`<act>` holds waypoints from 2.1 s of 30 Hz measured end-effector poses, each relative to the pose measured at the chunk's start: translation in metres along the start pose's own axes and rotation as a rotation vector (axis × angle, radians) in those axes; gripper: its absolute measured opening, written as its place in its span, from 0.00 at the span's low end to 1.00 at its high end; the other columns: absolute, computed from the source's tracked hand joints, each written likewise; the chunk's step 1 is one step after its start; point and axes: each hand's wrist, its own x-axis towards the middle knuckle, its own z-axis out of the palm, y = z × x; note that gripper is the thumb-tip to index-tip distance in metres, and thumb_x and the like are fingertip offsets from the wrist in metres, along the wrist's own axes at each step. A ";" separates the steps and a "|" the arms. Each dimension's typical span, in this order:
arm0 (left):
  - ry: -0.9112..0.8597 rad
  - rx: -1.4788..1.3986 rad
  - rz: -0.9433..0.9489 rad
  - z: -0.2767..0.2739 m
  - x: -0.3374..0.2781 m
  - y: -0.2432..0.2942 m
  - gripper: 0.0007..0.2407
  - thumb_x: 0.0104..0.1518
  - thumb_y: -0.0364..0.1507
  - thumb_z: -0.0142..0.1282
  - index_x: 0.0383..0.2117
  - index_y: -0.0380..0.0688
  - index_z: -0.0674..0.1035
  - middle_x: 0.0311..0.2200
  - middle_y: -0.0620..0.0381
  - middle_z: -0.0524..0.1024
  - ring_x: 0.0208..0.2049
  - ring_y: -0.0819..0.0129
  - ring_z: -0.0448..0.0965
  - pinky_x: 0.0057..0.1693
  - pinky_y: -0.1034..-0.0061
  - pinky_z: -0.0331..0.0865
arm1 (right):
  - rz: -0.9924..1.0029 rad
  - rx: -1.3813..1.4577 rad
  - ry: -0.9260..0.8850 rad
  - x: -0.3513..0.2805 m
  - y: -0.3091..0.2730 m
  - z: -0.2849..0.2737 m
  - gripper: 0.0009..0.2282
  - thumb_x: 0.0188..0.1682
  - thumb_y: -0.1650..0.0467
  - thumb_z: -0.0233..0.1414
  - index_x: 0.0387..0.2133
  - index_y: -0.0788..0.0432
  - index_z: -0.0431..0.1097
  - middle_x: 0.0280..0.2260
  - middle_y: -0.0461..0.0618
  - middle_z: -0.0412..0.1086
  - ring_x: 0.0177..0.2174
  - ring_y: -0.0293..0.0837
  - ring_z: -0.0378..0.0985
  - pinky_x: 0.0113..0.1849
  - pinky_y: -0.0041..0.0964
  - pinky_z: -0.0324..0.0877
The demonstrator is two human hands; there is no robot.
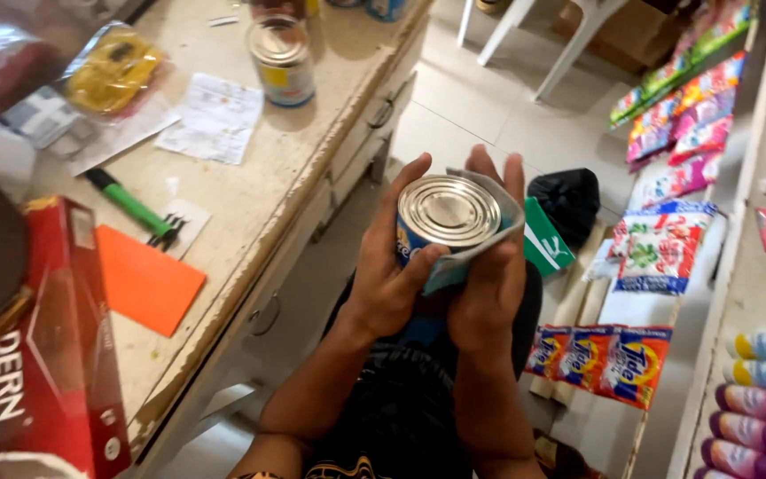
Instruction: Wiping dust or grime off canned goods with a cloth and organizing them on a shelf.
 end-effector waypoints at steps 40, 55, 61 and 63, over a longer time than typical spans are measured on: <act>-0.169 -0.025 -0.255 0.006 0.014 -0.005 0.29 0.62 0.41 0.45 0.66 0.37 0.55 0.50 0.34 0.70 0.39 0.57 0.79 0.44 0.71 0.80 | 0.040 0.002 -0.127 0.016 0.023 -0.028 0.35 0.61 0.51 0.37 0.72 0.58 0.31 0.73 0.65 0.37 0.73 0.64 0.41 0.71 0.60 0.42; -0.251 0.006 -0.320 0.051 -0.001 -0.007 0.40 0.61 0.56 0.33 0.68 0.31 0.46 0.64 0.27 0.53 0.62 0.38 0.64 0.64 0.52 0.60 | 0.303 -0.429 0.020 -0.021 -0.007 -0.065 0.33 0.57 0.52 0.28 0.68 0.64 0.44 0.65 0.66 0.53 0.63 0.60 0.59 0.60 0.52 0.56; -0.271 0.032 -0.198 0.054 -0.006 -0.007 0.31 0.64 0.45 0.41 0.67 0.34 0.53 0.60 0.32 0.61 0.56 0.44 0.71 0.62 0.56 0.65 | 0.255 -0.415 0.138 -0.038 0.001 -0.063 0.39 0.53 0.47 0.30 0.69 0.63 0.36 0.63 0.69 0.52 0.59 0.64 0.64 0.57 0.58 0.62; -0.252 0.019 -0.184 0.052 -0.006 -0.012 0.32 0.65 0.46 0.39 0.67 0.33 0.51 0.61 0.30 0.59 0.58 0.42 0.69 0.63 0.53 0.64 | 0.242 -0.563 0.098 -0.054 0.001 -0.058 0.35 0.56 0.52 0.31 0.69 0.65 0.35 0.65 0.71 0.50 0.60 0.66 0.62 0.57 0.57 0.61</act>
